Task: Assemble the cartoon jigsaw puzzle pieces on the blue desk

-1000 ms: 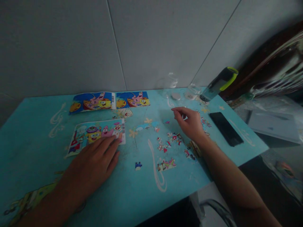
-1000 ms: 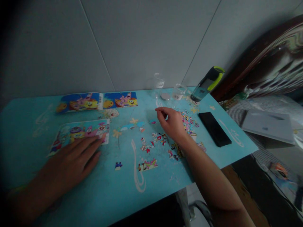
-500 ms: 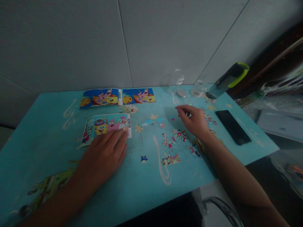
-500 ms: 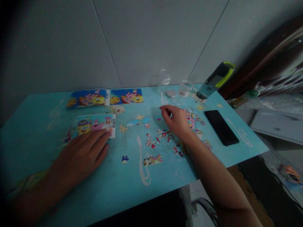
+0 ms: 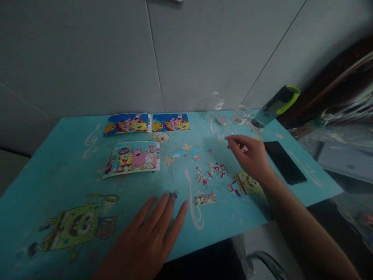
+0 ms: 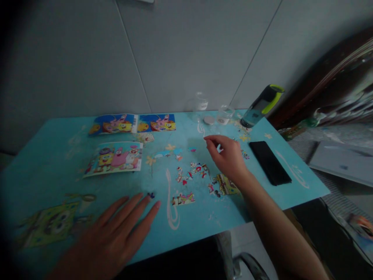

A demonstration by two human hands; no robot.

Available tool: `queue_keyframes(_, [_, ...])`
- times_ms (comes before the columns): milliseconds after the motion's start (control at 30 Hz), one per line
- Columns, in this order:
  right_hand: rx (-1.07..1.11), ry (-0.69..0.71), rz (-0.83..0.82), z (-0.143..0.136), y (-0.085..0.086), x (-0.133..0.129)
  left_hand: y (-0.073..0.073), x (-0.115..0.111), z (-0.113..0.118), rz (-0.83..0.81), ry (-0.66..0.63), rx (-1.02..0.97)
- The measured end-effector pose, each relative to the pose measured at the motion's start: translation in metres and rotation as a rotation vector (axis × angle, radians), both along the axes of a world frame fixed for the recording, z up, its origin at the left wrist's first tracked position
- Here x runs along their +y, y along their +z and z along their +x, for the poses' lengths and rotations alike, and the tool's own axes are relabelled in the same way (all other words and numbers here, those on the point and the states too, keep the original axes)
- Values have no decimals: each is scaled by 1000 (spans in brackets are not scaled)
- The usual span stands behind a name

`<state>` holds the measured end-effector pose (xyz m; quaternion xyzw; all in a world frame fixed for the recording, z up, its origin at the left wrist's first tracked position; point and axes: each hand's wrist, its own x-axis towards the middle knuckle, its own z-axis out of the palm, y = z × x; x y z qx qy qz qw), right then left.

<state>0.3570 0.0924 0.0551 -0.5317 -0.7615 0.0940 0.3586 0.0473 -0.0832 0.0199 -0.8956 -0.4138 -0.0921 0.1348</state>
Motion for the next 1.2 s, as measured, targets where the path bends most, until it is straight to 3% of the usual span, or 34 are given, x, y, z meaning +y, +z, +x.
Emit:
queue_keyframes(133, [-107, 95, -10, 27, -11, -37, -15, -24, 0, 56, 44, -35])
queue_keyframes(200, [-140, 120, -35, 42, -22, -50, -18, -30, -1, 138, -7, -34])
queue_keyframes(433, [-169, 16, 87, 65, -53, -59, -5, -32, 9, 156, 88, -57])
queue_keyframes(567, [-103, 76, 66, 65, -53, -60, -16, -31, 12, 47, 294, -81])
queue_keyframes(700, [-57, -37, 46, 71, -53, -61, -34, -33, 16, -7, 407, -220])
queue_keyframes(967, [7, -177, -54, 70, -48, -65, -45, -20, 31, -157, 470, -410])
queue_keyframes(1200, [18, -263, -74, 68, -47, -65, -44, -19, 27, -172, 382, -403])
